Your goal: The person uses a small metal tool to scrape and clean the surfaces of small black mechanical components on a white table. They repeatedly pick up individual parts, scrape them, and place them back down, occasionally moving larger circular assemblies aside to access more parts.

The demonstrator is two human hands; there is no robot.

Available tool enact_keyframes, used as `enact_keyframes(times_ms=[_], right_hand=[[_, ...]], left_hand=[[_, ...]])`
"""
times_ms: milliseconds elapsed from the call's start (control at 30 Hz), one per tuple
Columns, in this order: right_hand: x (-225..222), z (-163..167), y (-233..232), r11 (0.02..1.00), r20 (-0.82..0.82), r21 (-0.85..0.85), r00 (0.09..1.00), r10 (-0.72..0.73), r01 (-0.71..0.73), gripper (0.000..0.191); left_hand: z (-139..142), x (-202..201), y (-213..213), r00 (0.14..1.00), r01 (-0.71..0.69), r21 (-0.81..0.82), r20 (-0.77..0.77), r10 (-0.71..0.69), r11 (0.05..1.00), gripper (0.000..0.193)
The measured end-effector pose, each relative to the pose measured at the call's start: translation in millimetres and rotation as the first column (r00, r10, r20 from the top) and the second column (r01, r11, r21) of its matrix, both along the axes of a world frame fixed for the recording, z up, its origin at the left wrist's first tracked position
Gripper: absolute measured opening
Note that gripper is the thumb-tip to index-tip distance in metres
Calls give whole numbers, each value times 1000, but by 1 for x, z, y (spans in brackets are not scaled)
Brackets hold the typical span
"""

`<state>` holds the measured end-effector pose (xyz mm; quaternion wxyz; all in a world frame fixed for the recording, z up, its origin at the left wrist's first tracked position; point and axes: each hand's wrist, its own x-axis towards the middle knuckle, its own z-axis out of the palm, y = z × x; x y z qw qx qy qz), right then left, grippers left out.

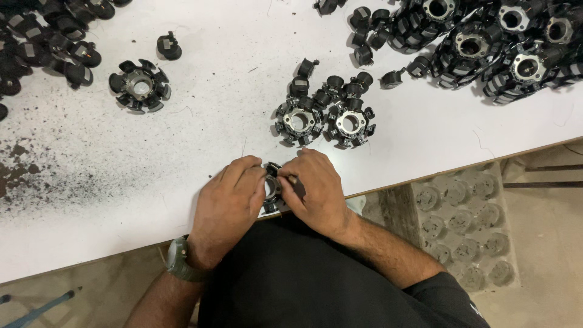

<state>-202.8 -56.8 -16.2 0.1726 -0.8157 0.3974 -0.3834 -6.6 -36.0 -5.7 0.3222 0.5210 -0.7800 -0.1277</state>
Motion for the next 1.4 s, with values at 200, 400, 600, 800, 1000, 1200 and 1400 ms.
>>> enact_keyframes(times_ms=[200,400,600,800,1000,1200,1400], right_hand=[[-2,-4,8,995,21,-55,996,85,-84,27],[-2,-12,8,996,-13,-56,997,73,-74,28],[-2,-17,8,996,-8,-75,998,58,-58,29],[-2,-20,9,988,4,-121,995,98,-96,32],[2,-17,9,989,-37,-126,997,72,-76,34],[0,-13,6,988,-73,-138,995,61,-70,35],[-17,-3,-14,993,-127,-117,992,-22,7,32]], left_hand=[[-2,1,3,988,-66,68,-139,74,996,15],[-7,-1,6,988,-81,64,-127,89,995,15],[-13,-1,7,991,-91,26,-100,93,995,14],[-22,-4,7,996,-69,-26,-58,67,997,14],[-26,-5,9,993,-84,-68,-85,79,994,16],[-22,3,10,995,-58,16,-76,59,998,14],[6,90,-45,861,-354,-242,294,416,903,75]])
